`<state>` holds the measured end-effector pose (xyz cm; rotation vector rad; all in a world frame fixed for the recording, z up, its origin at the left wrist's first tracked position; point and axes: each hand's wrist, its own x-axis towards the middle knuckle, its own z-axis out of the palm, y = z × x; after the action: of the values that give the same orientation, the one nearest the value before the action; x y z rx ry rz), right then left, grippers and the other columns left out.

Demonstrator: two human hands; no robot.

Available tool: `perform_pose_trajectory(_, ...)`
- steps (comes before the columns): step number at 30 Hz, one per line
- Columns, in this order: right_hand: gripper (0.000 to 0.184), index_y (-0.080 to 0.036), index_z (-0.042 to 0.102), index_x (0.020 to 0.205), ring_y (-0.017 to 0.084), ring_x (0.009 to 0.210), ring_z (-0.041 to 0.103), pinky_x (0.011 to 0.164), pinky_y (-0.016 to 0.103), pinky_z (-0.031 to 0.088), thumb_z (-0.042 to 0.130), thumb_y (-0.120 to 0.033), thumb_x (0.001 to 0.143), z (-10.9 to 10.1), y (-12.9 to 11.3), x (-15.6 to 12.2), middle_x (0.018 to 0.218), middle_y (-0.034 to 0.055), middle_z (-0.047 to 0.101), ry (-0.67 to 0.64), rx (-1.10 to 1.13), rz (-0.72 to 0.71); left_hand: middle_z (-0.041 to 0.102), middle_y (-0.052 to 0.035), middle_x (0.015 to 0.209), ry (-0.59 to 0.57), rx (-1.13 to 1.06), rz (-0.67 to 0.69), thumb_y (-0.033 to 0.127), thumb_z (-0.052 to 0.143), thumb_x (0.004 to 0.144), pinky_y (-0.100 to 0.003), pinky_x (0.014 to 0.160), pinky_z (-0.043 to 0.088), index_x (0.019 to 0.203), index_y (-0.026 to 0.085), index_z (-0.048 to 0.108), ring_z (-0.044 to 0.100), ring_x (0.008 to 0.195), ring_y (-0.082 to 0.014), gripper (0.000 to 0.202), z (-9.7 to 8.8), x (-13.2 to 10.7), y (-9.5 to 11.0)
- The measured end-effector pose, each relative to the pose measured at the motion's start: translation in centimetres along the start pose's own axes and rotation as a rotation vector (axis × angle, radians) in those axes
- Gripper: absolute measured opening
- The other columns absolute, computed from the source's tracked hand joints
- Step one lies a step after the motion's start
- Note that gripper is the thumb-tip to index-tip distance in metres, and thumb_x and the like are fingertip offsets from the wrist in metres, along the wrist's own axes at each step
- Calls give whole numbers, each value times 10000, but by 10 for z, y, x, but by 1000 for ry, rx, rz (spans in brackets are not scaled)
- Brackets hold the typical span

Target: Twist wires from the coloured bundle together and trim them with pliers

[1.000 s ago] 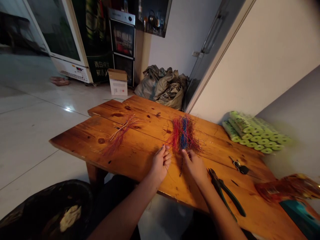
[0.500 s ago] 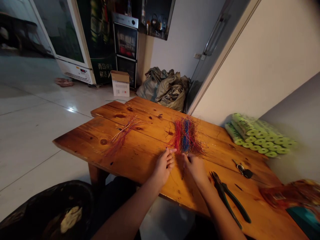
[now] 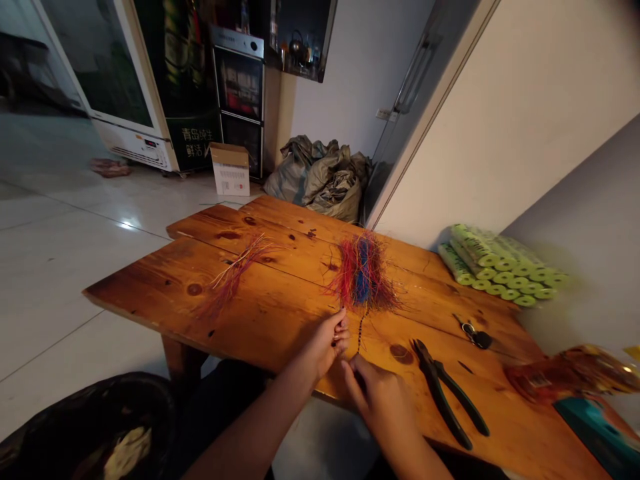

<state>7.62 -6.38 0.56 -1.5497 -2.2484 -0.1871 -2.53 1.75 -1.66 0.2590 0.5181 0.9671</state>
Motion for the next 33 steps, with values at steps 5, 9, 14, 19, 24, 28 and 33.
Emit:
perform_pose_trajectory(5, 411, -189, 553, 615, 134, 482, 596, 467, 211, 316, 342, -389, 906, -1, -3, -10, 532, 5, 613, -196, 221, 22, 406, 42, 521, -3, -113, 54, 303, 564, 804, -120, 405, 306, 551, 150, 391, 374, 438, -29, 343, 1, -2, 6)
perform_pose_trajectory(9, 461, -188, 553, 632, 127, 435, 536, 457, 213, 355, 326, -508, 875, 12, 31, 18, 478, -1, 555, -143, 551, 357, 254, 100, 446, -13, -161, 36, 344, 565, 805, -129, 315, 120, 572, 151, 394, 177, 333, -8, 347, -4, 3, 11)
perform_pose_trajectory(14, 441, -183, 530, 651, 132, 360, 471, 421, 241, 354, 345, -547, 818, 44, 78, 70, 468, 9, 559, -132, 650, 590, 182, 118, 439, 24, -200, 45, 326, 554, 817, -139, 317, 71, 591, 148, 406, 127, 324, -5, 323, -10, 8, 13)
perform_pose_trajectory(19, 324, -201, 481, 552, 133, 391, 471, 454, 237, 331, 423, -434, 770, 59, 83, 88, 422, -11, 519, -102, 606, 574, 190, 120, 430, 56, -212, 24, 316, 564, 809, -135, 316, 60, 592, 141, 423, 135, 322, -2, 313, -11, 9, 12)
perform_pose_trajectory(24, 260, -210, 444, 561, 124, 394, 451, 450, 227, 335, 379, -359, 764, 51, 67, 79, 412, -30, 478, -90, 641, 542, 210, 118, 415, 71, -185, 13, 281, 584, 790, -135, 323, 72, 592, 124, 465, 143, 326, 0, 280, -11, 9, 11)
perform_pose_trajectory(28, 270, -212, 427, 558, 123, 431, 463, 475, 222, 346, 383, -353, 783, 29, 41, 54, 431, -35, 457, -112, 666, 434, 250, 113, 423, 105, -67, -1, 295, 633, 744, -137, 340, 110, 648, 100, 541, 171, 336, 2, 237, -8, 6, 4)
perform_pose_trajectory(33, 260, -198, 503, 652, 125, 464, 467, 484, 223, 312, 383, -339, 834, 4, 13, 18, 520, -21, 498, -218, 523, 284, 257, 106, 440, 52, 54, -30, 351, 651, 722, -144, 363, 169, 697, 81, 585, 214, 363, -7, 278, -3, 2, -2)
